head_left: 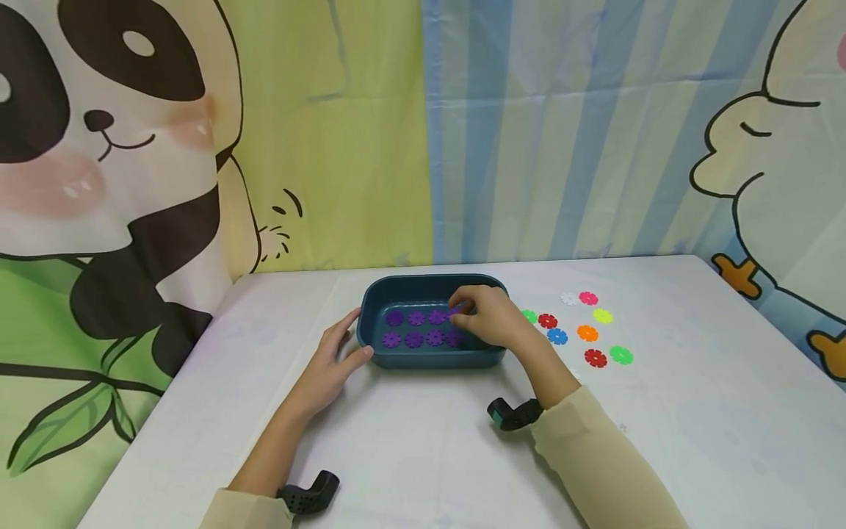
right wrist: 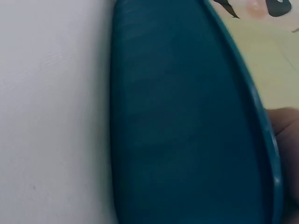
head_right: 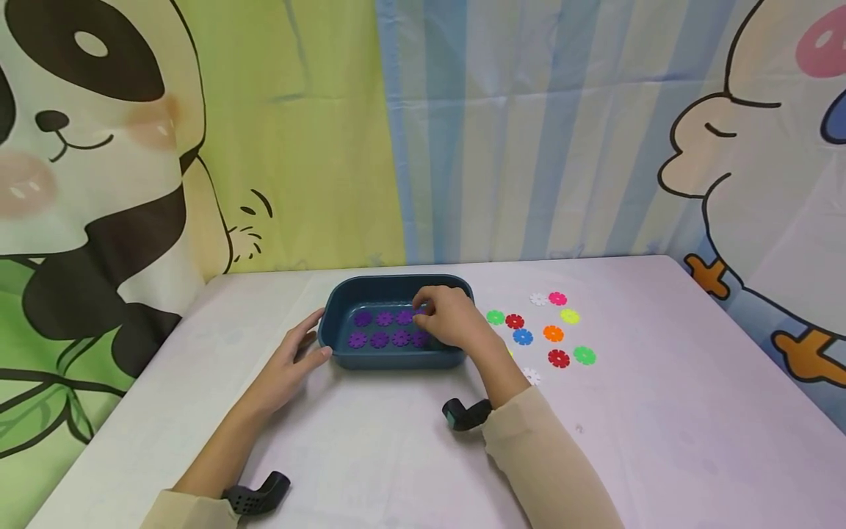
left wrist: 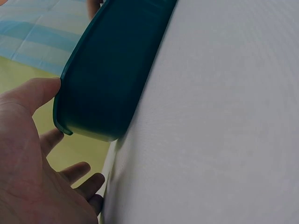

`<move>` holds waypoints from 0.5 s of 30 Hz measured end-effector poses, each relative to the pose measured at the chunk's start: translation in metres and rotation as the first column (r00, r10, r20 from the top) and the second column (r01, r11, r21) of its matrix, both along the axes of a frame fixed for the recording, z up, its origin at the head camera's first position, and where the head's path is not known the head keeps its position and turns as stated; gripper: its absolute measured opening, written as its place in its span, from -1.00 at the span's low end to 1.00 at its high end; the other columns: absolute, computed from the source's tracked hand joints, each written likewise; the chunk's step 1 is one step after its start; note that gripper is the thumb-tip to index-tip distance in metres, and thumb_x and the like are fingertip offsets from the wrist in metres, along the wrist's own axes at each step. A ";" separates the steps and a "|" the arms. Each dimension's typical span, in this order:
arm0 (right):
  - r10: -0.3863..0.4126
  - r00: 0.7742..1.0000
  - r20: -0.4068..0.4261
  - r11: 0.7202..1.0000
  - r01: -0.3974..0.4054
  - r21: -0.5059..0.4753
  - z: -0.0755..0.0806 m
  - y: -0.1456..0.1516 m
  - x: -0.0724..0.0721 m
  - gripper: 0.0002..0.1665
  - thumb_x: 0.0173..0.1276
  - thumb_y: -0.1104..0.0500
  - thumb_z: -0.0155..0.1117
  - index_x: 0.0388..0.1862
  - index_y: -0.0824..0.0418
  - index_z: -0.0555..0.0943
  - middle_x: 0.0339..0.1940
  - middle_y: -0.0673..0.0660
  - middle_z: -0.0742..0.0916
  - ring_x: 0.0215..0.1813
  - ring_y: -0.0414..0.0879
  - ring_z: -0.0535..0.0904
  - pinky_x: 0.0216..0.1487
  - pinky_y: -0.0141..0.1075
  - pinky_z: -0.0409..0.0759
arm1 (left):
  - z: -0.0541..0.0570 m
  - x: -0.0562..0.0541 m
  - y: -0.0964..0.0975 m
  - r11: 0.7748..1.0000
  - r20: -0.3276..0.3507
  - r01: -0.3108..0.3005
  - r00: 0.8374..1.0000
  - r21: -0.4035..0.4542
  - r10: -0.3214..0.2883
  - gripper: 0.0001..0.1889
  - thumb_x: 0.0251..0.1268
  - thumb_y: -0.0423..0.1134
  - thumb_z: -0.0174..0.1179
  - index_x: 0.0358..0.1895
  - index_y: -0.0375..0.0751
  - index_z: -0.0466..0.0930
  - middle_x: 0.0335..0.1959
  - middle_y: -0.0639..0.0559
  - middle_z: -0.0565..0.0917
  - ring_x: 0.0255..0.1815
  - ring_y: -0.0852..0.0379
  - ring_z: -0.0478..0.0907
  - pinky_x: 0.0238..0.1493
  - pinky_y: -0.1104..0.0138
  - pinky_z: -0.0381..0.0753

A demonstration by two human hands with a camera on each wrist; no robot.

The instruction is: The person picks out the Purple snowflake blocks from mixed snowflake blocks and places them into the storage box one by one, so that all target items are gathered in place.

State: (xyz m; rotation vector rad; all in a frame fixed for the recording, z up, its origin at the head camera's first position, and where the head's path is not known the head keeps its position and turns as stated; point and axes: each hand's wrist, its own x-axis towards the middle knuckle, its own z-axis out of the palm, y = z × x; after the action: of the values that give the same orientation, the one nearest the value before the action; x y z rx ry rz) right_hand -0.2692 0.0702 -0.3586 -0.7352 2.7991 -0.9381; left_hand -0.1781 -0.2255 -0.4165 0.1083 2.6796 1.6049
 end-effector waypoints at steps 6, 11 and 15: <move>-0.014 1.000 -0.019 0.987 0.010 -0.161 0.002 0.011 0.004 -0.73 0.48 0.16 0.34 0.11 0.15 0.70 -0.09 0.11 0.79 -0.07 -0.01 0.68 0.01 -0.10 0.68 | -0.001 -0.001 0.000 1.000 -0.003 -0.003 1.000 -0.018 0.003 -0.22 0.52 0.04 0.16 0.69 0.24 0.00 0.69 -0.19 -0.04 0.69 -0.32 -0.04 0.60 -0.34 -0.08; -0.061 0.997 -0.039 0.975 0.051 -0.216 0.003 0.022 0.009 -0.70 0.49 0.16 0.33 0.15 0.12 0.68 -0.03 0.12 0.79 0.00 0.04 0.67 0.04 -0.07 0.69 | 0.000 -0.001 -0.001 1.000 0.002 -0.003 1.000 -0.025 0.003 -0.23 0.54 0.03 0.15 0.69 0.25 -0.01 0.69 -0.20 -0.04 0.70 -0.32 -0.06 0.60 -0.35 -0.09; -0.091 0.994 -0.060 0.967 0.074 -0.242 0.004 0.032 0.014 -0.68 0.50 0.15 0.30 0.19 0.11 0.66 -0.01 0.13 0.80 0.02 0.05 0.67 0.03 -0.07 0.70 | 0.001 -0.001 0.000 1.000 0.001 -0.001 1.000 -0.022 0.001 -0.23 0.54 0.02 0.15 0.69 0.24 -0.01 0.69 -0.21 -0.04 0.70 -0.32 -0.07 0.59 -0.35 -0.10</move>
State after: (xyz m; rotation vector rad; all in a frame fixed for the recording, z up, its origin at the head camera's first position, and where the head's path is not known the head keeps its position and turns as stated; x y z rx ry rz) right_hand -0.2547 0.1018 -0.3547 -0.6950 2.8273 -1.3086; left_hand -0.1789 -0.2260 -0.4153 0.1064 2.6958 1.5753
